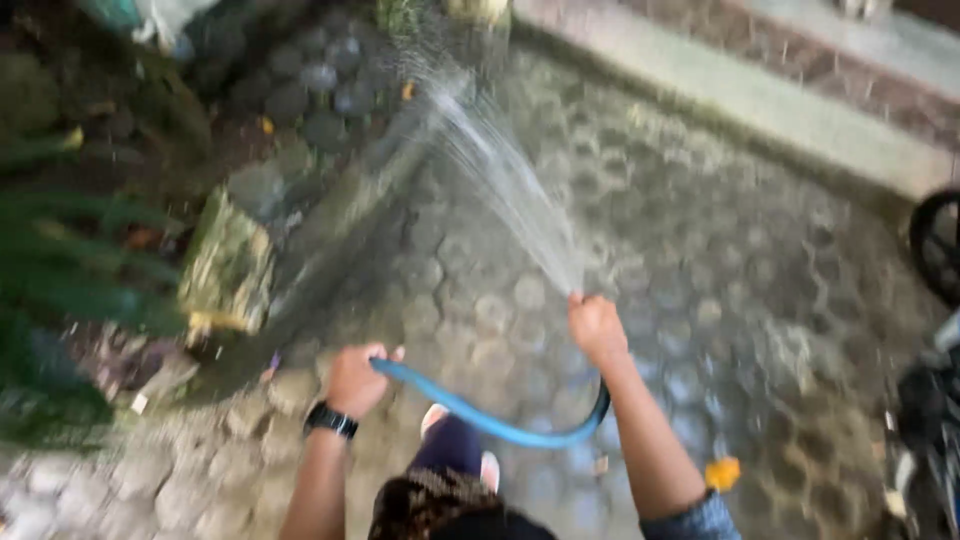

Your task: Watering plants in a garden using a hose.

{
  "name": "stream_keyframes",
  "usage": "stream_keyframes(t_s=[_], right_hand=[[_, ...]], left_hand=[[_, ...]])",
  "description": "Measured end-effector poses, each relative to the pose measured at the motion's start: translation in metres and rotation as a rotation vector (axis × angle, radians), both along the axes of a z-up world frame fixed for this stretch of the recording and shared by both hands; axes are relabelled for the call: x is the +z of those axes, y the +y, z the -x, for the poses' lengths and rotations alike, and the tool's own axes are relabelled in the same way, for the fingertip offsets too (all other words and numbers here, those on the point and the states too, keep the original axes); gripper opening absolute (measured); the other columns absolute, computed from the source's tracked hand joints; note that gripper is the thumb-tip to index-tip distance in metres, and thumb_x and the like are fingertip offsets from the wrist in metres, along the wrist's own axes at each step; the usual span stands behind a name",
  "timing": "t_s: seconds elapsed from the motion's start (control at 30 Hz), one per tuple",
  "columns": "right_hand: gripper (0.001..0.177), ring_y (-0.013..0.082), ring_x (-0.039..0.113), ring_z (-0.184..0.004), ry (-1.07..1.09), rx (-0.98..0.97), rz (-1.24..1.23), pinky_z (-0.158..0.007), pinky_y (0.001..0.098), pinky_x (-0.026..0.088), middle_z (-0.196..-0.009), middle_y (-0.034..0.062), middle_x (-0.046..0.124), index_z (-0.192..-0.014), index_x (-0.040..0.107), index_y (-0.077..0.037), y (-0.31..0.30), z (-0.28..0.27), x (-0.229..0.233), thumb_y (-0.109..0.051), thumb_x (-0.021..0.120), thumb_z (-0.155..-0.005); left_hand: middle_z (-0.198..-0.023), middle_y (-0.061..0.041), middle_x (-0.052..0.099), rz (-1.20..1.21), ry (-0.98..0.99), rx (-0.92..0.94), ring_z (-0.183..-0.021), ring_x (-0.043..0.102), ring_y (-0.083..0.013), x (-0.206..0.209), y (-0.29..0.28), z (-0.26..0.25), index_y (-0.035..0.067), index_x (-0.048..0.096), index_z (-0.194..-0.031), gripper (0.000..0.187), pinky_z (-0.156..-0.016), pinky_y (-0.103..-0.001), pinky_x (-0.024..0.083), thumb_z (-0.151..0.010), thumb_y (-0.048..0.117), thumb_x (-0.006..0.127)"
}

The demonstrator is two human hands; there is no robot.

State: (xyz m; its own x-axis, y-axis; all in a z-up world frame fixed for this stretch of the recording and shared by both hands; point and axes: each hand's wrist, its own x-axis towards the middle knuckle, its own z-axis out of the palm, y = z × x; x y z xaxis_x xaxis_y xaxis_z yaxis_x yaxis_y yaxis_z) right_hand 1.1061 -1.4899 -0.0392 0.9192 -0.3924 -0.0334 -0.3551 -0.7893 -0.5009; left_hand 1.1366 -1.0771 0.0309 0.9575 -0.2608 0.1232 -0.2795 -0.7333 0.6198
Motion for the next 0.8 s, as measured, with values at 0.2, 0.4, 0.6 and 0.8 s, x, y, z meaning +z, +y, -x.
stream_keyframes(t_s=[0.2,0.4,0.6,0.8], right_hand=[[0.051,0.0540,0.065,-0.093,-0.109,0.220,0.120,-0.085,0.0594,0.052,-0.098,0.0341,0.068,-0.093,0.070,0.004,-0.078,-0.152,-0.013,-0.033,0.037,-0.101],[0.057,0.0513,0.064,-0.101,-0.045,0.221,0.004,-0.093,0.0566,0.051,-0.098,0.0338,0.068,-0.090,0.073,0.003,-0.148,-0.312,0.018,-0.041,0.038,-0.104],[0.045,0.0482,0.067,-0.097,0.144,0.477,0.153,-0.090,0.0570,0.052,-0.099,0.0293,0.070,-0.095,0.073,-0.003,-0.211,-0.399,-0.022,-0.034,0.040,-0.097],[0.037,0.0465,0.071,-0.087,-0.011,0.432,0.254,-0.080,0.0573,0.055,-0.091,0.0285,0.070,-0.092,0.068,0.002,-0.338,-0.518,-0.117,-0.026,0.043,-0.097]], left_hand=[[-0.053,-0.019,0.048,0.061,0.021,0.060,-0.048,0.040,-0.0297,0.001,-0.083,-0.123,0.003,0.059,-0.059,0.045,-0.049,-0.043,0.037,-0.083,0.036,0.078],[-0.055,-0.019,0.041,0.159,-0.042,0.101,-0.052,0.031,-0.0278,-0.012,-0.159,-0.249,0.002,0.057,-0.061,0.046,-0.049,-0.043,0.036,-0.087,0.033,0.079],[-0.054,-0.018,0.041,0.117,-0.003,0.147,-0.053,0.028,-0.0267,0.024,-0.210,-0.336,0.003,0.056,-0.059,0.047,-0.047,-0.042,0.035,-0.085,0.035,0.078],[-0.053,-0.017,0.036,0.147,-0.006,0.138,-0.052,0.027,-0.0246,0.039,-0.294,-0.462,0.003,0.049,-0.056,0.054,-0.046,-0.042,0.032,-0.086,0.037,0.078]])
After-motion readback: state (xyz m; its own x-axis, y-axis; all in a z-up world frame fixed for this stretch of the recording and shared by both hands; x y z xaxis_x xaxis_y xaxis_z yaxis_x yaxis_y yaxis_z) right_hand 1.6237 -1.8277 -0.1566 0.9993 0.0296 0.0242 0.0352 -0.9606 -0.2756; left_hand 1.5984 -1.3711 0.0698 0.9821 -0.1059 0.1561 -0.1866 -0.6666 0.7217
